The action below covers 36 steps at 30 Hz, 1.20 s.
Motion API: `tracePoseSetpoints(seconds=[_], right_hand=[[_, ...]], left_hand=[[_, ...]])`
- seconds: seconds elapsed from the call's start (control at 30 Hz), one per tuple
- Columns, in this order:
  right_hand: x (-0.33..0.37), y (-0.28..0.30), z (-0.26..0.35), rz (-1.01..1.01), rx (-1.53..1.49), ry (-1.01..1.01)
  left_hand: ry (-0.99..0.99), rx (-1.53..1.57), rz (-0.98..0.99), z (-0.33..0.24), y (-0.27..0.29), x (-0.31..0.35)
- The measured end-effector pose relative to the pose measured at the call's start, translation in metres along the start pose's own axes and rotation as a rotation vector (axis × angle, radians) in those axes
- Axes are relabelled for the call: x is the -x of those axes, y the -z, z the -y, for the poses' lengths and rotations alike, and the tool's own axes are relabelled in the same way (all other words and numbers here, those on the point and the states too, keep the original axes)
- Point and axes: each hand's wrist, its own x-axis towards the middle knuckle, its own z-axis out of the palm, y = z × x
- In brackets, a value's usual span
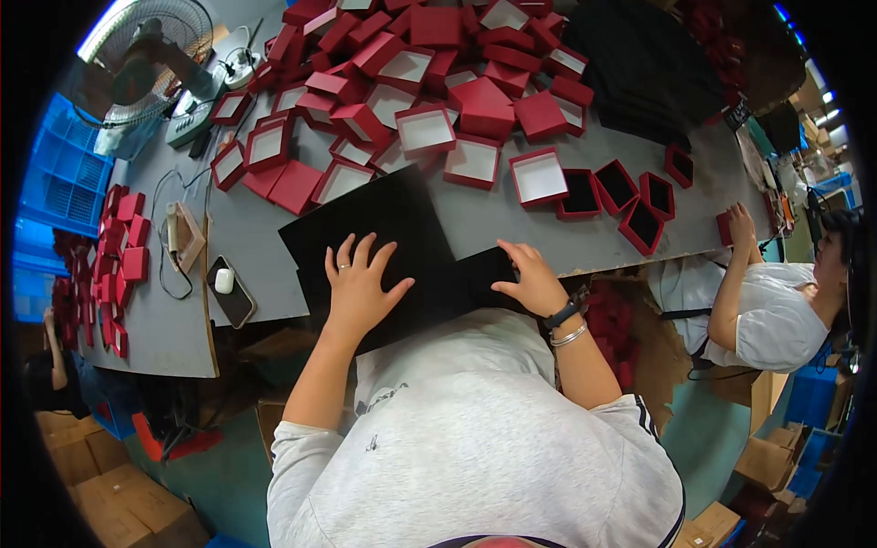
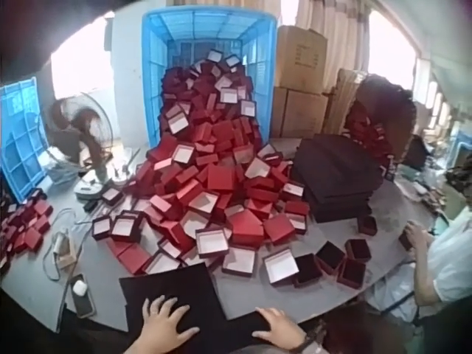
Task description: The person is inserting black foam pads into red jewelry boxes at a manufacturing facility.
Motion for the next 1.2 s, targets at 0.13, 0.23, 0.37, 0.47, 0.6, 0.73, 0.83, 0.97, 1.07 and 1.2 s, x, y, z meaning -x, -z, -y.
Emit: tracePoseSetpoints(seconds=[0.13, 0.23, 0.37, 0.47, 0.6, 0.73, 0.83, 0.97, 1.07, 1.2], right_hand=[[-0.001, -0.010, 0.008, -0.097, -0.073, -0.126], [-0.008, -0.001, 0.006, -0.055, -0.530, -0.342], [-0.010, 0.031, -0.015, -0.535, -0.838, -0.304], [-0.030, 0.071, -0.029, -0.508, -0.298, -0.103], [-0.059, 0.081, -0.039, -0.134, 0.171, 0.201], [-0.071, 0.075, -0.005, 0.049, 0.002, -0.011], [-0.046, 0.061, 0.014, 0.149, -0.252, -0.057], [-0.021, 0.039, 0.006, 0.148, -0.540, -0.045], [-0.028, 0.038, -0.001, -0.352, -1.013, -0.211], [-0.040, 0.012, -0.030, -0.318, -0.526, -0.199]], left_hand=[[-0.029, 0.174, -0.062, 0.001, -0.007, -0.040], [-0.125, 0.124, -0.278, -0.006, -0.032, -0.050], [-0.178, 0.093, -0.322, -0.004, -0.037, -0.048], [-0.184, 0.064, -0.319, -0.008, -0.034, -0.046], [-0.226, 0.118, -0.367, -0.010, -0.033, -0.049], [-0.222, 0.224, -0.433, -0.004, -0.029, -0.046], [-0.192, 0.536, -0.359, -0.014, -0.022, -0.043], [-0.361, 0.353, -0.157, -0.057, -0.019, -0.050], [-0.359, 0.273, -0.108, -0.081, -0.036, -0.060], [-0.350, 0.309, 0.005, -0.081, -0.046, -0.068]])
